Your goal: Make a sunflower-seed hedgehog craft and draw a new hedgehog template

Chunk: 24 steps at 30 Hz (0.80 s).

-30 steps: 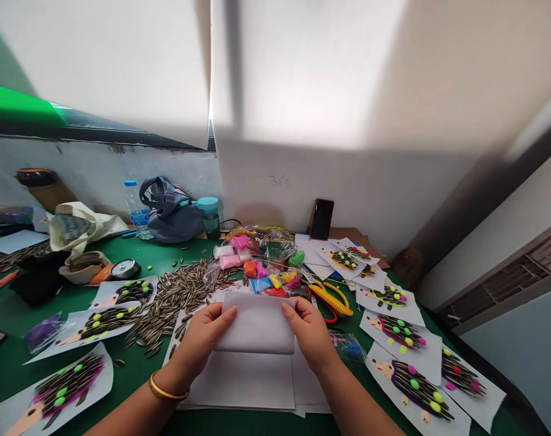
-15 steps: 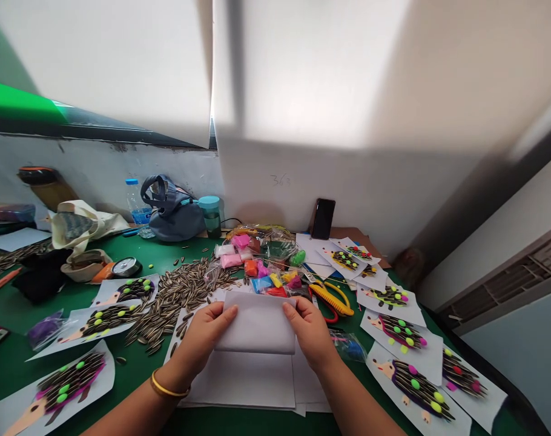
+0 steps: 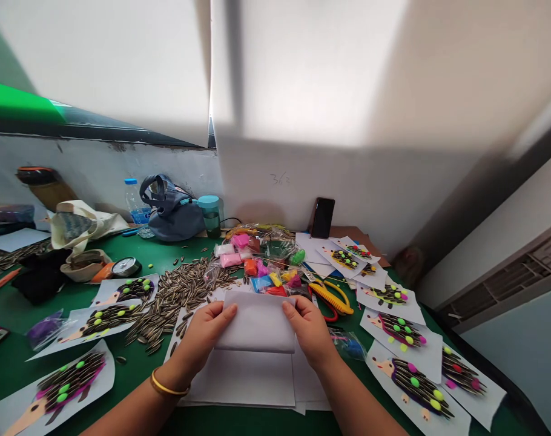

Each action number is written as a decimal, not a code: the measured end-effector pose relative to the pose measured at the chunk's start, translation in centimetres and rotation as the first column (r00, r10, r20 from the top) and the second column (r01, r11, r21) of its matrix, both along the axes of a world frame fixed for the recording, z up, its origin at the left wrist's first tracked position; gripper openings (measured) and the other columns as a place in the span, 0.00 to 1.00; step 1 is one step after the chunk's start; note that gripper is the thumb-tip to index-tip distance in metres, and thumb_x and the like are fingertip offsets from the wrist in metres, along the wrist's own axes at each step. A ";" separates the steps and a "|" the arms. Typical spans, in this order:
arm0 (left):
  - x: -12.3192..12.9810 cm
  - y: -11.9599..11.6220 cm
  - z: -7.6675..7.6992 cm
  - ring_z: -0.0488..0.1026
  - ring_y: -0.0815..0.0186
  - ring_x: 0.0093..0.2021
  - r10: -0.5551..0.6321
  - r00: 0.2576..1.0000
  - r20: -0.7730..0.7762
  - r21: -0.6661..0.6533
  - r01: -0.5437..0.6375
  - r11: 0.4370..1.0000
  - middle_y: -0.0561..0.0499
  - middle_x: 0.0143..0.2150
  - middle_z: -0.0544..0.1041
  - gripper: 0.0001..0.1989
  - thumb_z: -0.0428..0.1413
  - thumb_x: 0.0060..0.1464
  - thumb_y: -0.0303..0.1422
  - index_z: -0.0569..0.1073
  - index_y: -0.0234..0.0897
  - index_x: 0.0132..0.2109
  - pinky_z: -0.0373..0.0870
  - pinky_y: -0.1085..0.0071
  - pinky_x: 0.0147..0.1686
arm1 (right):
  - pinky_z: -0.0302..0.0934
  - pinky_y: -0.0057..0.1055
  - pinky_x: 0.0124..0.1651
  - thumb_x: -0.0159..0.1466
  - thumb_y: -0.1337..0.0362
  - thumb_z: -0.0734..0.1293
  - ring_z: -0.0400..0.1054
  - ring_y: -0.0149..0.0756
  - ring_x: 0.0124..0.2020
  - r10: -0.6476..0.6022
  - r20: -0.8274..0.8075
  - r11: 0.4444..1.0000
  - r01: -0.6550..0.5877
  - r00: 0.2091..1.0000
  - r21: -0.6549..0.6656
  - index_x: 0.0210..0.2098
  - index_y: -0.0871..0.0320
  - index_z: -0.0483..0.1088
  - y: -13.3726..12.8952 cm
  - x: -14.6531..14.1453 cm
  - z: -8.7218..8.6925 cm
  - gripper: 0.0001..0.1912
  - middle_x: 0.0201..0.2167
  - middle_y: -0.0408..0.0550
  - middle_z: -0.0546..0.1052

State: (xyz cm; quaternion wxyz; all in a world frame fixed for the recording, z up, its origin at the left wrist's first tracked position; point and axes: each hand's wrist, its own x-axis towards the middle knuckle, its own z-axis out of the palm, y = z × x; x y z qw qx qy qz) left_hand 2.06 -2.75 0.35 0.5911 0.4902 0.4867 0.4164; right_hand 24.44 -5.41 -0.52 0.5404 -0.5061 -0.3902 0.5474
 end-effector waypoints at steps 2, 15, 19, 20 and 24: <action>0.0 0.1 -0.1 0.60 0.70 0.23 -0.005 1.000 -0.009 0.006 0.005 1.000 0.54 0.23 0.67 0.23 0.62 0.46 0.52 0.74 0.33 0.28 0.53 0.75 0.21 | 0.56 0.28 0.25 0.54 0.47 0.73 0.64 0.34 0.25 -0.003 -0.006 1.000 0.003 1.000 0.000 0.35 0.56 0.73 0.0 0.0 0.0 0.20 0.26 0.43 0.74; -0.1 0.2 -0.4 0.59 0.71 0.24 -0.022 1.000 -0.016 0.015 0.022 1.000 0.54 0.24 0.66 0.23 0.61 0.48 0.52 0.72 0.34 0.28 0.53 0.76 0.22 | 0.57 0.29 0.25 0.52 0.44 0.73 0.64 0.34 0.24 -0.016 0.043 1.000 0.017 0.999 -0.016 0.34 0.56 0.72 0.0 -0.1 0.3 0.23 0.26 0.44 0.74; -0.1 0.4 -0.9 0.60 0.70 0.24 -0.025 0.999 -0.031 0.019 0.026 0.999 0.54 0.25 0.67 0.23 0.60 0.48 0.52 0.73 0.33 0.29 0.54 0.76 0.22 | 0.57 0.29 0.25 0.52 0.42 0.72 0.65 0.35 0.24 -0.016 0.098 1.000 0.018 0.995 -0.021 0.34 0.57 0.72 0.1 -0.1 0.4 0.24 0.26 0.44 0.74; -0.2 0.4 -0.9 0.60 0.70 0.24 -0.023 0.999 -0.038 0.022 0.024 0.999 0.54 0.25 0.67 0.23 0.60 0.48 0.52 0.73 0.33 0.29 0.54 0.76 0.23 | 0.57 0.28 0.25 0.52 0.42 0.72 0.65 0.35 0.25 -0.011 0.103 1.000 0.013 0.995 -0.022 0.34 0.57 0.72 0.1 -0.1 0.4 0.24 0.26 0.44 0.74; -0.3 0.5 -0.9 0.61 0.69 0.25 -0.034 0.999 -0.042 0.023 0.035 0.999 0.53 0.26 0.69 0.23 0.60 0.48 0.52 0.74 0.32 0.31 0.55 0.75 0.23 | 0.57 0.28 0.27 0.54 0.44 0.72 0.64 0.33 0.26 0.027 0.079 1.000 -0.026 0.997 -0.010 0.35 0.57 0.71 0.3 0.3 -0.1 0.22 0.28 0.44 0.73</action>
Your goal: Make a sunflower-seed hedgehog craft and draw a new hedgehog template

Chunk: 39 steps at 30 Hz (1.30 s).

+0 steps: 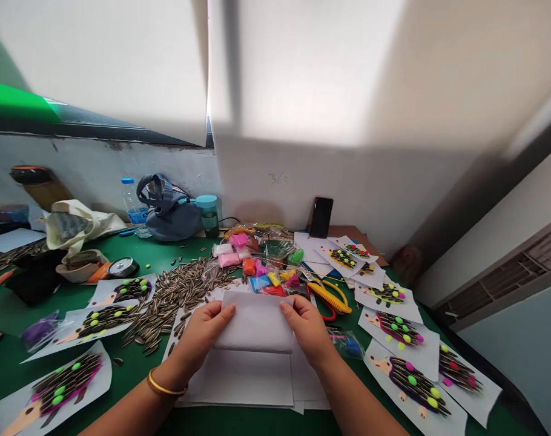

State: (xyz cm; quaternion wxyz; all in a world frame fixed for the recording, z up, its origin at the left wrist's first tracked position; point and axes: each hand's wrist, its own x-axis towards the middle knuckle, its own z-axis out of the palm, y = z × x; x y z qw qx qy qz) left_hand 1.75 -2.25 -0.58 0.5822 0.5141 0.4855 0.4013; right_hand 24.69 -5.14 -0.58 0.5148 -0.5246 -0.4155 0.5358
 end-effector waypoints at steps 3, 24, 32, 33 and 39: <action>-0.1 0.2 0.3 0.62 0.69 0.25 -0.046 0.999 -0.011 -0.006 0.046 0.999 0.52 0.27 0.70 0.23 0.60 0.47 0.52 0.76 0.32 0.32 0.56 0.75 0.24 | 0.56 0.27 0.29 0.56 0.48 0.72 0.63 0.32 0.27 0.092 0.018 0.996 -0.092 0.996 -0.016 0.35 0.57 0.71 0.1 0.8 0.0 0.19 0.28 0.43 0.72; 1.6 -1.8 1.8 0.73 0.56 0.46 -0.112 0.867 0.485 -0.024 0.141 0.990 0.43 0.48 0.76 0.31 0.66 0.45 0.46 0.71 0.42 0.55 0.69 0.65 0.44 | 0.57 0.27 0.29 0.57 0.49 0.71 0.63 0.32 0.27 0.138 0.077 0.990 -0.137 0.987 -0.017 0.34 0.57 0.72 -0.3 0.5 1.0 0.17 0.28 0.43 0.72; 2.7 -3.0 0.9 0.75 0.56 0.41 -0.058 0.925 0.375 -0.149 0.122 0.981 0.42 0.42 0.80 0.22 0.67 0.46 0.37 0.77 0.33 0.47 0.70 0.64 0.41 | 0.60 0.28 0.32 0.59 0.47 0.70 0.66 0.35 0.31 0.108 0.053 0.988 -0.113 0.993 0.104 0.34 0.57 0.73 -1.1 -2.3 0.3 0.18 0.31 0.46 0.75; 2.6 -2.8 0.9 0.75 0.57 0.41 -0.048 0.935 0.352 -0.147 0.106 0.983 0.43 0.41 0.80 0.21 0.68 0.45 0.37 0.77 0.33 0.46 0.70 0.65 0.41 | 0.61 0.29 0.33 0.59 0.47 0.70 0.67 0.35 0.32 0.099 0.070 0.988 -0.106 0.993 0.115 0.34 0.58 0.74 -1.1 -2.2 0.2 0.18 0.31 0.46 0.76; 1.6 -1.2 1.0 0.67 0.69 0.27 0.024 0.976 0.218 -0.061 -0.011 0.998 0.52 0.25 0.74 0.15 0.68 0.42 0.39 0.77 0.32 0.31 0.62 0.74 0.28 | 0.61 0.29 0.31 0.56 0.45 0.71 0.67 0.36 0.30 0.033 0.066 0.996 -0.038 0.997 0.076 0.35 0.57 0.74 -0.5 -1.2 -0.1 0.21 0.30 0.47 0.76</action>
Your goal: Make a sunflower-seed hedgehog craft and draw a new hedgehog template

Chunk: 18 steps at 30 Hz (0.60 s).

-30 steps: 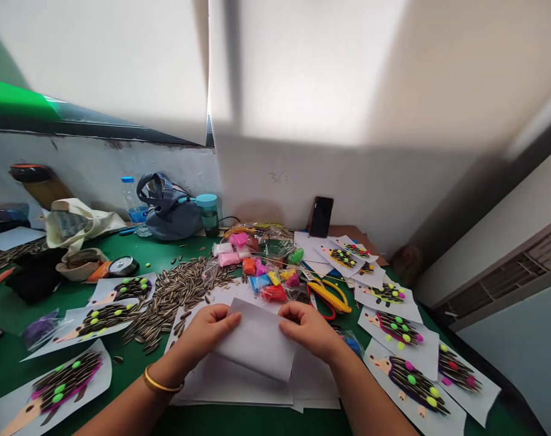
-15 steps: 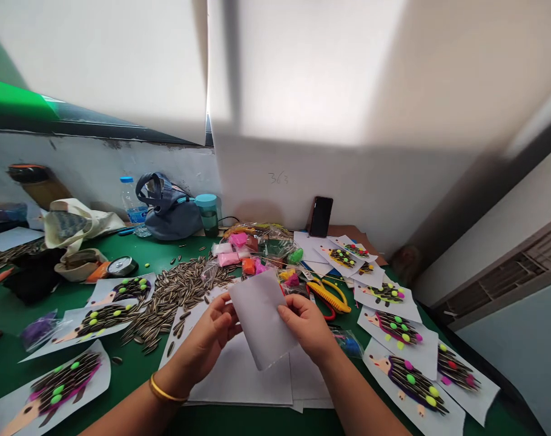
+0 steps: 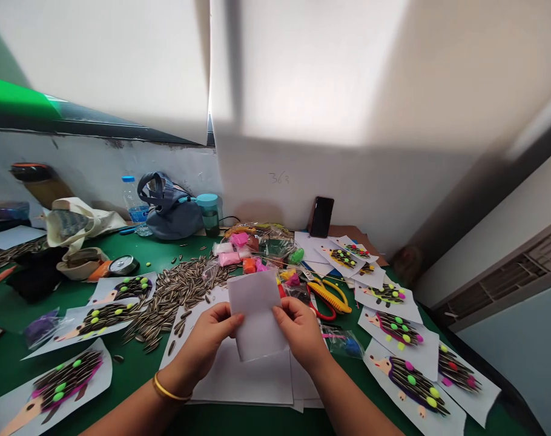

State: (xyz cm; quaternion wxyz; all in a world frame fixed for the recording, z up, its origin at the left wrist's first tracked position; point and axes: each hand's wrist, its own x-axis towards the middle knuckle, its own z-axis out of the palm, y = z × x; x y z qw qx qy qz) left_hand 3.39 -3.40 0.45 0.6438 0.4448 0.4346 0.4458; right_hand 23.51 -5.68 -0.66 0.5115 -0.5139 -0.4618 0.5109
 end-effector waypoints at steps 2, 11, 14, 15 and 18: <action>-0.3 0.3 -0.1 0.63 0.71 0.24 0.011 0.999 -0.037 -0.004 -0.011 1.000 0.54 0.22 0.71 0.15 0.67 0.41 0.40 0.76 0.32 0.28 0.59 0.75 0.25 | 0.61 0.30 0.31 0.55 0.45 0.72 0.68 0.37 0.30 -0.005 -0.024 0.999 0.005 1.000 -0.034 0.36 0.57 0.73 0.1 0.2 0.1 0.22 0.29 0.47 0.76; -0.8 0.7 0.1 0.70 0.66 0.31 -0.056 0.997 -0.053 0.002 0.057 0.998 0.49 0.32 0.76 0.16 0.66 0.45 0.41 0.77 0.33 0.36 0.65 0.71 0.32 | 0.59 0.30 0.29 0.53 0.43 0.72 0.65 0.36 0.28 0.003 -0.006 0.997 -0.004 1.000 -0.082 0.34 0.57 0.71 -0.1 -0.2 0.7 0.24 0.28 0.46 0.74; -1.0 0.9 0.1 0.72 0.63 0.34 -0.053 0.998 -0.040 0.000 0.053 0.999 0.48 0.36 0.77 0.18 0.67 0.43 0.40 0.76 0.33 0.38 0.67 0.70 0.34 | 0.57 0.29 0.29 0.54 0.43 0.71 0.63 0.34 0.27 0.045 0.022 0.996 -0.043 0.999 -0.081 0.32 0.57 0.71 -0.2 -0.4 0.3 0.22 0.28 0.44 0.73; -1.1 1.0 0.0 0.72 0.63 0.33 -0.044 0.998 -0.051 0.003 0.044 0.999 0.48 0.34 0.77 0.17 0.66 0.44 0.41 0.76 0.33 0.37 0.66 0.70 0.33 | 0.56 0.29 0.29 0.54 0.44 0.71 0.63 0.34 0.27 0.054 0.033 0.995 -0.051 0.998 -0.082 0.32 0.57 0.71 -0.2 -0.5 0.2 0.22 0.28 0.44 0.73; -1.3 1.2 -0.2 0.66 0.69 0.26 0.000 0.994 -0.111 0.055 0.007 0.998 0.53 0.25 0.72 0.16 0.64 0.47 0.43 0.74 0.33 0.30 0.60 0.74 0.27 | 0.56 0.29 0.29 0.54 0.44 0.71 0.63 0.34 0.27 0.057 0.056 0.995 -0.053 0.997 -0.081 0.33 0.57 0.71 -0.2 -0.5 0.1 0.22 0.28 0.44 0.73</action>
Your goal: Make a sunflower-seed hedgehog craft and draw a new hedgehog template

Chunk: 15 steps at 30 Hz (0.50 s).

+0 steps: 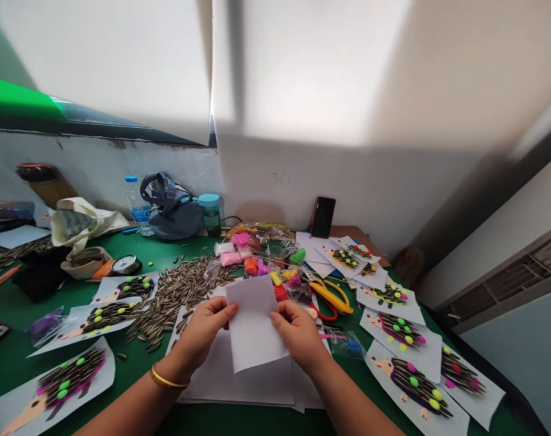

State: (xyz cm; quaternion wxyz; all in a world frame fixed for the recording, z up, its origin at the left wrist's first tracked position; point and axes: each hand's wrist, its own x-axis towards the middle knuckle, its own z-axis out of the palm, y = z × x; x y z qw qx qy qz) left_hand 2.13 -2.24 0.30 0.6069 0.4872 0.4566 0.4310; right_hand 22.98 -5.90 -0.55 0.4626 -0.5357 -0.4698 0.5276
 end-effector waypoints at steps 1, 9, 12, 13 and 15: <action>0.0 0.0 -0.1 0.64 0.70 0.25 0.004 1.000 -0.008 0.019 -0.004 1.000 0.54 0.23 0.69 0.17 0.62 0.48 0.44 0.73 0.33 0.27 0.59 0.74 0.26 | 0.56 0.29 0.28 0.54 0.44 0.71 0.63 0.34 0.27 -0.001 0.000 1.000 0.001 1.000 0.000 0.33 0.57 0.71 0.0 0.0 0.0 0.22 0.28 0.44 0.73; -0.1 0.2 0.1 0.67 0.68 0.29 0.019 0.999 0.044 0.020 -0.020 1.000 0.52 0.30 0.73 0.15 0.64 0.47 0.42 0.75 0.34 0.35 0.62 0.73 0.30 | 0.55 0.28 0.29 0.56 0.47 0.70 0.63 0.34 0.28 0.042 0.015 0.999 -0.042 0.999 0.002 0.33 0.57 0.71 -0.1 0.3 0.1 0.19 0.29 0.44 0.73; -0.3 0.5 0.2 0.63 0.70 0.26 0.070 0.998 0.003 0.069 -0.070 0.995 0.55 0.24 0.69 0.16 0.63 0.47 0.43 0.72 0.35 0.27 0.59 0.74 0.27 | 0.56 0.28 0.30 0.57 0.49 0.70 0.64 0.34 0.29 0.053 0.049 0.998 -0.054 0.997 0.018 0.33 0.57 0.72 -0.1 0.3 0.2 0.17 0.30 0.45 0.73; -0.4 0.5 0.2 0.62 0.70 0.25 0.086 0.996 -0.009 0.083 -0.085 0.993 0.56 0.23 0.67 0.17 0.62 0.48 0.45 0.70 0.35 0.26 0.58 0.74 0.27 | 0.56 0.28 0.30 0.57 0.49 0.70 0.64 0.34 0.29 0.053 0.061 0.998 -0.054 0.997 0.022 0.33 0.57 0.72 -0.1 0.3 0.2 0.16 0.30 0.45 0.73; -0.5 0.6 0.3 0.62 0.70 0.24 0.104 0.994 -0.018 0.089 -0.102 0.991 0.56 0.21 0.66 0.19 0.60 0.50 0.47 0.69 0.36 0.24 0.58 0.74 0.26 | 0.56 0.29 0.30 0.57 0.49 0.70 0.64 0.35 0.29 0.050 0.078 0.998 -0.052 0.996 0.023 0.32 0.57 0.72 0.0 0.3 0.1 0.16 0.30 0.45 0.73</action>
